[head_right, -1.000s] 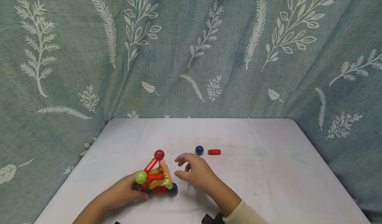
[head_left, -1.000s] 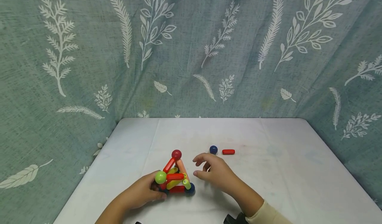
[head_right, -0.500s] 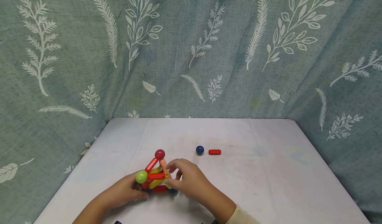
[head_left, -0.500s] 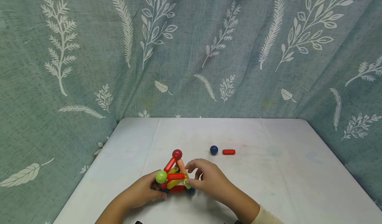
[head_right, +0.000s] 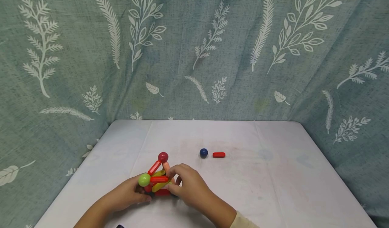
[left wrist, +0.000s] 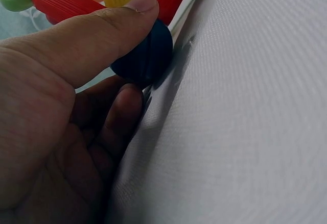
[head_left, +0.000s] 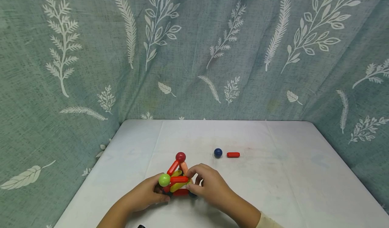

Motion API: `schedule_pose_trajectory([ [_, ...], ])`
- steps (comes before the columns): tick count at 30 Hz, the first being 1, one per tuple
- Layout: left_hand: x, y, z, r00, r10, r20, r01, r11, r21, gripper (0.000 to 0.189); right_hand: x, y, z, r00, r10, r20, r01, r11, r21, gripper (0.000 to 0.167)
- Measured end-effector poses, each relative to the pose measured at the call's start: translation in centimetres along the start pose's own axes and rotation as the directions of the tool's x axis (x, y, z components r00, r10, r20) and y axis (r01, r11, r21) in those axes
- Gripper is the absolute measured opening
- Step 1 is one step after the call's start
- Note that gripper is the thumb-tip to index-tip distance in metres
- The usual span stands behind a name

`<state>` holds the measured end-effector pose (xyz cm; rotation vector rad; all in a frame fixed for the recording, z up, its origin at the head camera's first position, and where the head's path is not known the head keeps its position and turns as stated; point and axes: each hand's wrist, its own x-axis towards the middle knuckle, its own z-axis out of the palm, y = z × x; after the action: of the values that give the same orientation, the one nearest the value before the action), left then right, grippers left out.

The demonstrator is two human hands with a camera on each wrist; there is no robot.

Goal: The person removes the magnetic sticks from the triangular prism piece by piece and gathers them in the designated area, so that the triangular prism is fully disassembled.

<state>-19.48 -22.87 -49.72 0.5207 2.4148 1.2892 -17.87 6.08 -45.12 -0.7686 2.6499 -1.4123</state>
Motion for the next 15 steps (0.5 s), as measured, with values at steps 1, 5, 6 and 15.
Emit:
schedule_pose_trajectory([
  [1,0.01,-0.01,0.01,1.000,0.001,0.000,-0.001,1.000,0.000,0.054,0.02,-0.01,0.09,1.000,0.000,-0.006,0.000,1.000,-0.002,0.024],
  [5,0.06,-0.07,0.00,1.000,0.000,-0.001,0.000,1.000,0.001,0.054,0.08,-0.05,0.33,1.000,0.001,-0.016,-0.001,1.000,-0.010,0.025],
  [6,0.09,-0.09,0.01,1.000,-0.001,-0.002,0.001,1.000,0.002,0.054,0.08,0.00,0.37,1.000,-0.003,-0.015,0.003,1.000,-0.014,0.025],
  [15,0.01,0.04,0.04,1.000,-0.001,-0.009,0.001,1.000,0.031,0.053,0.14,-0.04,0.45,0.997,-0.076,-0.026,0.073,0.993,-0.091,0.016],
])
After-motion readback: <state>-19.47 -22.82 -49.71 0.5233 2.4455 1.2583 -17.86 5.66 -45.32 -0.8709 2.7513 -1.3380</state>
